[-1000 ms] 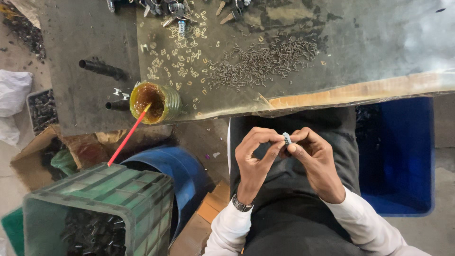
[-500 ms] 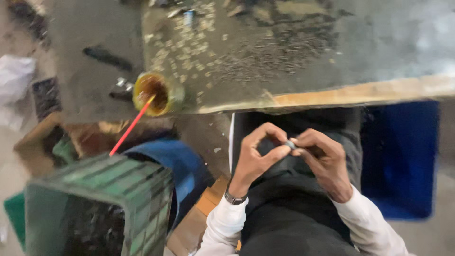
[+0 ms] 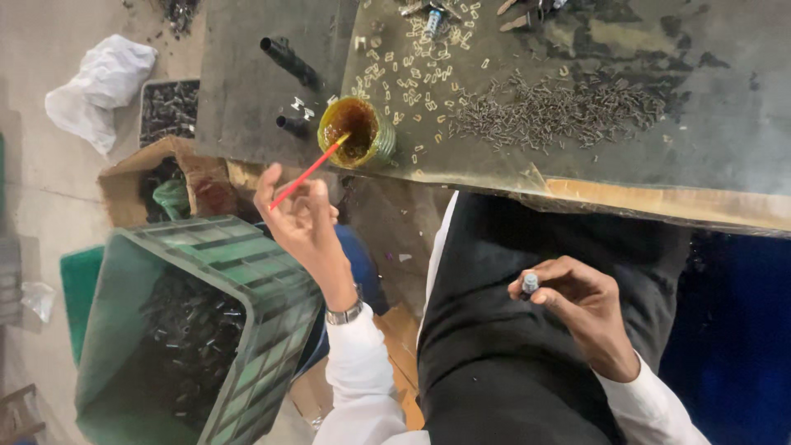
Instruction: The person sits at a factory workbench and applies a sticky coating from a jar onto small metal fittings using a red-handled brush, working on one part at a time. They rub or turn each coated part between their fingers, then place the finished part onto a growing pile of similar parts on the bench.
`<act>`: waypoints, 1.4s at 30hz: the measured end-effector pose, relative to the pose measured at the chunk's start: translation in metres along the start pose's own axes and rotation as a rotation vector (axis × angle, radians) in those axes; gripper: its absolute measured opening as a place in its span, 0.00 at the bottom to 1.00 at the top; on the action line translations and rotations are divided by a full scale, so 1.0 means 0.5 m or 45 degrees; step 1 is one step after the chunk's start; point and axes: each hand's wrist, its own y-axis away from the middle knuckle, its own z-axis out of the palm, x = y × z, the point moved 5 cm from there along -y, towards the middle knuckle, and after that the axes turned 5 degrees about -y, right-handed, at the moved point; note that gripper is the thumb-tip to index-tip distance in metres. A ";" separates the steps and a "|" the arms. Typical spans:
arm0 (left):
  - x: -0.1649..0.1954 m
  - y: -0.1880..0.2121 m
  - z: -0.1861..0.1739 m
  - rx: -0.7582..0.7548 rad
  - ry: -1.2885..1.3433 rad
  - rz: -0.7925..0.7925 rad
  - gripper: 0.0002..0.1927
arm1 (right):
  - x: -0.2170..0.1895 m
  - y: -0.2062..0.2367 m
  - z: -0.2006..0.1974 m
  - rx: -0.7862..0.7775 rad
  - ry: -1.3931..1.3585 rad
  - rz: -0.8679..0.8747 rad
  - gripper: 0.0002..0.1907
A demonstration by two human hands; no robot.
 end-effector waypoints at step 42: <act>0.090 0.247 0.156 -0.462 0.429 -0.317 0.13 | -0.057 0.007 -0.027 0.170 -0.357 -0.041 0.07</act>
